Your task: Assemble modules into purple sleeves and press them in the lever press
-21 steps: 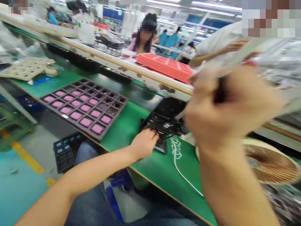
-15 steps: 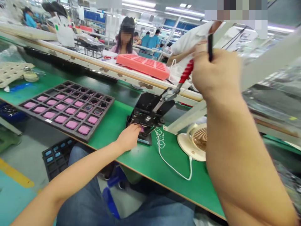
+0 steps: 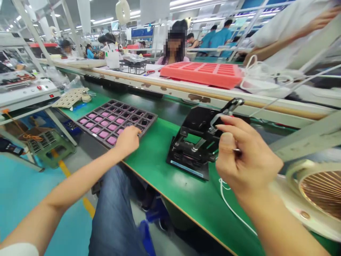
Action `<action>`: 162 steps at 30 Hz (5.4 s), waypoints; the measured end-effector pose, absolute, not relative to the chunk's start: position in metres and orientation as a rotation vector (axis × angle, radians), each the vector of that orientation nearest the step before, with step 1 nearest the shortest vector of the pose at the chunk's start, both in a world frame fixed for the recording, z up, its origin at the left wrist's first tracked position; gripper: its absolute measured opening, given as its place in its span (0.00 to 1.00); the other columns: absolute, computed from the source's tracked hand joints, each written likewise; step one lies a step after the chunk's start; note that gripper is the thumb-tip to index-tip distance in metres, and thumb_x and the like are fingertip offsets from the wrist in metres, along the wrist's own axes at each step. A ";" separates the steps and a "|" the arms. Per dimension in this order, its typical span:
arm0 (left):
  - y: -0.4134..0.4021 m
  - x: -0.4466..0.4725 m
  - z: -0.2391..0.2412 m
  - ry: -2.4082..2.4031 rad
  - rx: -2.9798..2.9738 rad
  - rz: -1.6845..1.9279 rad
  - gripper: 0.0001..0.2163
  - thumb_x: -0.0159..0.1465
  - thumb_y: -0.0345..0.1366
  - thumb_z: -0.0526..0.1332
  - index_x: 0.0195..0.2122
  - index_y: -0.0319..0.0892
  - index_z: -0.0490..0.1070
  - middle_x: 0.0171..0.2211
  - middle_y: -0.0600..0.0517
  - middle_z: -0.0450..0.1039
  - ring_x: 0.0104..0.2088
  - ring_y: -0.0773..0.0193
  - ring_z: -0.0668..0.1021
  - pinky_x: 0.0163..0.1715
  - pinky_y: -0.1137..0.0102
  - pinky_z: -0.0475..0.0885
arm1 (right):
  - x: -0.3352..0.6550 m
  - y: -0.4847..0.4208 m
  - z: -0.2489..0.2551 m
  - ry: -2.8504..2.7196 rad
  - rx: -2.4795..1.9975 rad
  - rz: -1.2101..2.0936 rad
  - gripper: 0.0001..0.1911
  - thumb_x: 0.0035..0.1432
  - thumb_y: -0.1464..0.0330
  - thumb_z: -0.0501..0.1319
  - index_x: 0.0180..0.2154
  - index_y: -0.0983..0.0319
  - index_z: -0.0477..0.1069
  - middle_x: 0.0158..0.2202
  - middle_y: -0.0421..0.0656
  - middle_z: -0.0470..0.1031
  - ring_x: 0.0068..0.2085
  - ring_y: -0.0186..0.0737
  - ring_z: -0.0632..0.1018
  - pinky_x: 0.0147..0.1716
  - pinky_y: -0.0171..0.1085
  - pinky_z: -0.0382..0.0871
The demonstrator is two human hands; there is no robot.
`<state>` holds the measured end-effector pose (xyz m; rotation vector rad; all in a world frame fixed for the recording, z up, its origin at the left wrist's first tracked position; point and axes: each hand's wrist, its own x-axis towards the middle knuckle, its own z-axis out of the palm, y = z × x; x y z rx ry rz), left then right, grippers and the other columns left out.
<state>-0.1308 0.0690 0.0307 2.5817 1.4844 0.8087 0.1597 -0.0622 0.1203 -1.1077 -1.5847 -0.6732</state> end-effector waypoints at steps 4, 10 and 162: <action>0.147 -0.148 0.047 1.781 2.448 0.537 0.12 0.72 0.34 0.63 0.54 0.37 0.76 0.54 0.40 0.77 0.55 0.48 0.79 0.59 0.48 0.74 | 0.161 -0.086 0.125 -1.486 -1.111 -0.571 0.11 0.69 0.69 0.63 0.50 0.60 0.81 0.54 0.51 0.83 0.54 0.50 0.84 0.51 0.46 0.78; 0.189 -0.152 0.046 1.739 2.350 0.297 0.17 0.69 0.42 0.69 0.56 0.40 0.76 0.55 0.42 0.78 0.56 0.47 0.80 0.60 0.46 0.72 | 0.163 -0.144 0.078 -1.010 -1.188 0.439 0.26 0.69 0.50 0.63 0.26 0.60 0.75 0.27 0.42 0.73 0.23 0.35 0.69 0.20 0.35 0.62; -0.153 0.004 0.011 0.709 0.608 0.511 0.14 0.62 0.38 0.76 0.48 0.41 0.83 0.52 0.38 0.83 0.52 0.42 0.85 0.45 0.61 0.83 | 0.392 -0.365 0.098 -0.699 -2.732 -0.630 0.17 0.67 0.58 0.65 0.48 0.64 0.83 0.38 0.55 0.85 0.38 0.52 0.84 0.34 0.42 0.68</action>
